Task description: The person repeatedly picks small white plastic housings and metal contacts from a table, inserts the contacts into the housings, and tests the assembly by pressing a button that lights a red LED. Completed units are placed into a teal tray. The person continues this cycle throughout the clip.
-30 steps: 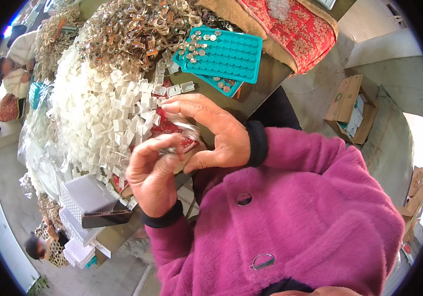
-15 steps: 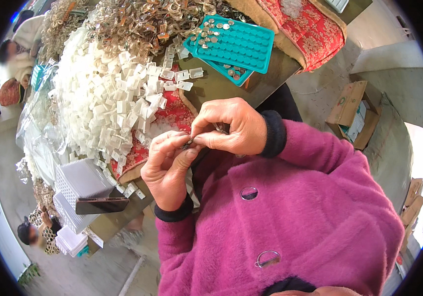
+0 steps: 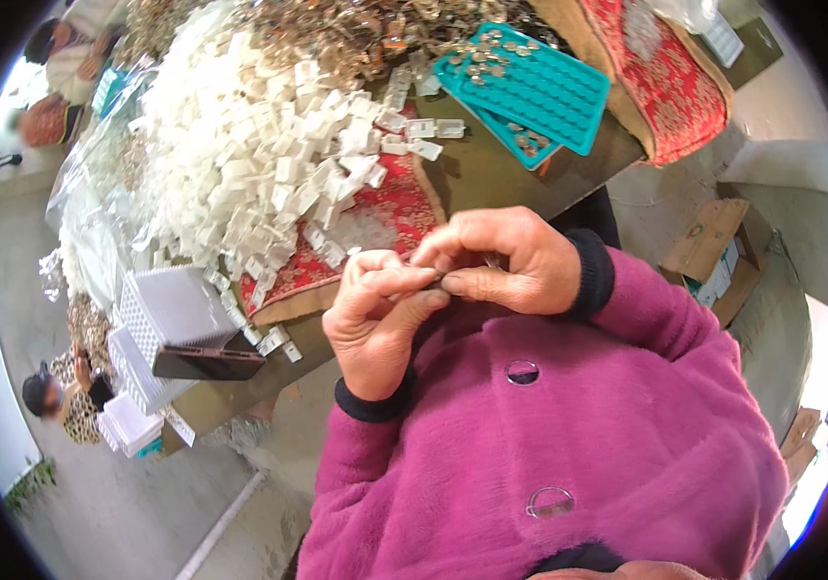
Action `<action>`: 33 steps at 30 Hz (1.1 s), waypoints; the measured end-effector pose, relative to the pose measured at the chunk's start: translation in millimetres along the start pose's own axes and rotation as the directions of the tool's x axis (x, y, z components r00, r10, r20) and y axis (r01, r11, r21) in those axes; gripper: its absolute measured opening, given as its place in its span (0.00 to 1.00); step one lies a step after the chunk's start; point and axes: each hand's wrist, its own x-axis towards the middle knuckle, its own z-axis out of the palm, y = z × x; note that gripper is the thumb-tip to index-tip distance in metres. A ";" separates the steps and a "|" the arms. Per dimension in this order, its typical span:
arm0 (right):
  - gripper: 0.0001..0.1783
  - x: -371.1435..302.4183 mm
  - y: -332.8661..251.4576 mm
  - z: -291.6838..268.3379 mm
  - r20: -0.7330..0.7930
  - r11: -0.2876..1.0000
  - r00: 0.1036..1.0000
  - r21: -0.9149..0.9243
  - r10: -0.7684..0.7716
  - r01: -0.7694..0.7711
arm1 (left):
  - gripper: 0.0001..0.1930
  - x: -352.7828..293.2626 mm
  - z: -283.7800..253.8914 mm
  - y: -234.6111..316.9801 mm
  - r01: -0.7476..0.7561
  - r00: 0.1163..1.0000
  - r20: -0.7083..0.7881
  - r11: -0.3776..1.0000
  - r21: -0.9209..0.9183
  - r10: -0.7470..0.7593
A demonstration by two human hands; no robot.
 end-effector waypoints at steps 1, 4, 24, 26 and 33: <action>0.12 0.0 1.1 0.7 0.050 0.999 0.999 0.025 0.019 -0.021 | 0.18 -1.0 -0.3 -0.9 0.010 1.000 0.008 1.000 -0.019 -0.010; 0.11 3.9 7.0 0.5 0.035 0.991 0.995 -0.094 -0.091 0.094 | 0.17 -5.7 0.8 -0.4 -0.012 1.000 -0.011 1.000 0.028 0.013; 0.09 5.0 25.9 1.4 -0.287 0.963 0.927 -0.193 -0.241 0.190 | 0.17 13.0 -39.8 -3.1 0.163 0.902 -0.430 0.882 0.442 0.049; 0.10 5.6 25.5 1.7 -0.330 0.951 0.904 -0.237 -0.272 0.200 | 0.17 11.2 -37.1 5.9 0.177 0.914 -0.396 0.966 0.191 -0.089; 0.11 -1.2 11.7 1.7 -0.396 0.965 0.883 -0.166 -0.253 0.202 | 0.13 25.6 0.3 3.3 0.265 0.947 -0.015 0.803 -0.533 -0.322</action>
